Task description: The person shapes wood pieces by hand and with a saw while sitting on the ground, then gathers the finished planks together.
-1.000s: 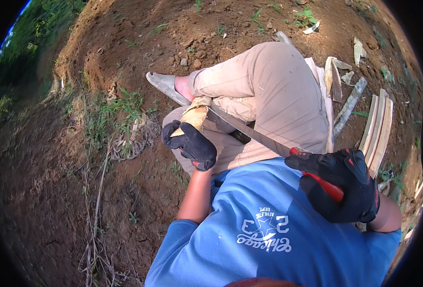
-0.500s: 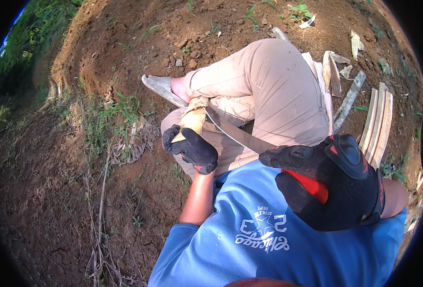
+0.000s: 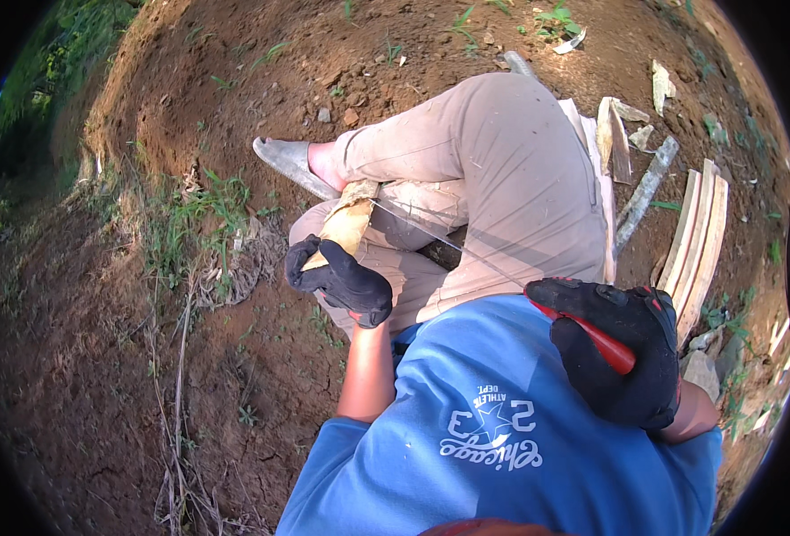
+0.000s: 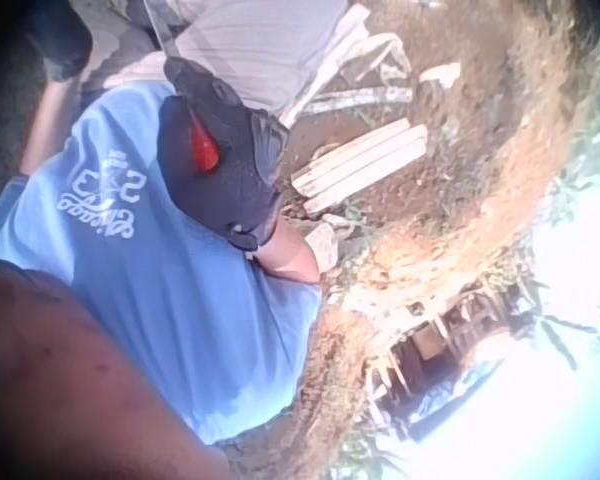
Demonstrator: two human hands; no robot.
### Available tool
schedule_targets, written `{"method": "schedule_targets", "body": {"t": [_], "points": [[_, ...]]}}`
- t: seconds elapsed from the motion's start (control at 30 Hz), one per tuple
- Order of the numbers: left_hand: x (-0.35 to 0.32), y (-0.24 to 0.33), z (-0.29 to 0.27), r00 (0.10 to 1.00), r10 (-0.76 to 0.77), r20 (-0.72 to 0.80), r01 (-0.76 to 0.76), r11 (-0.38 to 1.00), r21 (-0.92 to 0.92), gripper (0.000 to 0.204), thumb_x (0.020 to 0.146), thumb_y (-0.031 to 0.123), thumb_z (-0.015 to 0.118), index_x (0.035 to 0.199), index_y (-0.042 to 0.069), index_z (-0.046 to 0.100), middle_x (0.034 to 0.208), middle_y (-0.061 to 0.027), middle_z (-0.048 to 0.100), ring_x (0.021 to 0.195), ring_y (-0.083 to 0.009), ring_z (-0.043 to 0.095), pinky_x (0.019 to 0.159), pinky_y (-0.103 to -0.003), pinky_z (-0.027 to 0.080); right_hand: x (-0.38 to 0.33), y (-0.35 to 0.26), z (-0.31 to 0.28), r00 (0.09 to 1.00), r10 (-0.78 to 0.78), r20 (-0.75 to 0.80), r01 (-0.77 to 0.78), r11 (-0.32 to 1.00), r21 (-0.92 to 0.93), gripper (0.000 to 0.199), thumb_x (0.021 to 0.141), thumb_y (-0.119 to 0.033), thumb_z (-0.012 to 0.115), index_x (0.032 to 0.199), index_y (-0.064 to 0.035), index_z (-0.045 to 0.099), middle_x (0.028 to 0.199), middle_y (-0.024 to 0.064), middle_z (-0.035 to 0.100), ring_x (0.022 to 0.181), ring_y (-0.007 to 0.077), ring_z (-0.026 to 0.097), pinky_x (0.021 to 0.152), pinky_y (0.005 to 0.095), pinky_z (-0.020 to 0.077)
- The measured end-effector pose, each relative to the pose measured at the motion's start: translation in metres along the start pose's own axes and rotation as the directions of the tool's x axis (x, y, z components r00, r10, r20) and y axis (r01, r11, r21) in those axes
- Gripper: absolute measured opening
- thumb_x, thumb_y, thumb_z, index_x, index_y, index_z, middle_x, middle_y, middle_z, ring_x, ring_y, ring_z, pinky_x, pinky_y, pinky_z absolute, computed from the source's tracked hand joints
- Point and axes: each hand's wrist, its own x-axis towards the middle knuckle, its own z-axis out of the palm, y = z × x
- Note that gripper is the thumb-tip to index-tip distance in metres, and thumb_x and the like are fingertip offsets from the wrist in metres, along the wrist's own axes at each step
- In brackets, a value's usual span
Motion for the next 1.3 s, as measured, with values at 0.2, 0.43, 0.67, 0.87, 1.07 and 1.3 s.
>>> {"method": "schedule_targets", "body": {"t": [0.2,0.43,0.67,0.87,1.07,1.3], "points": [[0.019,-0.015,-0.008,0.977,0.168,0.135,-0.195,0.956,0.219,0.038,0.104,0.023,0.062,0.127,0.000,0.042,0.123,-0.0154,0.048,0.115,-0.0269,0.049,0.105,-0.044,0.042,0.009,0.025,-0.013,1.000,0.007,-0.006,-0.006,0.997,0.082,0.031,0.088,-0.004,0.073,0.118,-0.0077,0.081,0.097,0.0119,0.080,0.074,0.0253,0.073,0.072,0.0379,0.0571],[0.041,0.013,0.014,0.995,0.062,0.077,-0.060,0.998,-0.025,0.053,0.089,0.009,0.086,0.118,0.006,0.043,0.111,-0.0083,0.053,0.101,-0.0197,0.056,0.091,-0.040,0.051,0.018,0.025,-0.016,0.946,-0.281,0.159,0.289,0.957,-0.029,0.044,0.075,-0.007,0.078,0.119,-0.0122,0.081,0.085,0.0061,0.074,0.072,0.0274,0.071,0.067,0.0414,0.0548],[0.037,0.005,0.002,0.991,0.069,0.118,-0.065,0.997,-0.040,0.057,0.089,0.012,0.086,0.123,0.005,0.041,0.120,-0.0101,0.048,0.109,-0.0210,0.051,0.100,-0.040,0.048,0.062,0.027,-0.032,0.891,-0.412,0.193,0.429,0.901,-0.058,0.045,0.073,-0.004,0.075,0.117,-0.0119,0.081,0.081,0.0075,0.072,0.065,0.0303,0.068,0.061,0.0420,0.0535],[0.048,-0.011,-0.015,0.967,0.139,0.213,-0.130,0.990,-0.058,0.059,0.088,0.013,0.086,0.124,0.005,0.041,0.121,-0.0103,0.048,0.113,-0.0212,0.049,0.103,-0.039,0.046,0.062,0.023,-0.036,0.827,-0.466,0.315,0.519,0.848,-0.108,0.043,0.076,-0.004,0.077,0.119,-0.0094,0.081,0.088,0.0069,0.074,0.072,0.0260,0.070,0.067,0.0394,0.0573],[0.055,-0.010,-0.009,0.953,0.137,0.269,-0.131,0.991,-0.040,0.062,0.086,0.014,0.089,0.124,0.005,0.041,0.120,-0.0100,0.049,0.111,-0.0215,0.051,0.100,-0.039,0.048,0.045,0.011,-0.033,0.761,-0.550,0.345,0.644,0.704,-0.298,0.038,0.081,-0.006,0.080,0.119,-0.0088,0.082,0.099,0.0041,0.077,0.082,0.0230,0.074,0.074,0.0355,0.0628],[0.056,-0.007,-0.011,0.960,0.140,0.244,-0.130,0.990,-0.056,0.060,0.086,0.015,0.088,0.122,0.006,0.042,0.118,-0.0096,0.049,0.109,-0.0216,0.051,0.099,-0.039,0.048,0.049,0.022,-0.026,0.827,-0.496,0.265,0.534,0.841,-0.093,0.044,0.078,-0.003,0.075,0.122,-0.0087,0.080,0.091,0.0080,0.075,0.069,0.0253,0.069,0.063,0.0399,0.0539]]}}
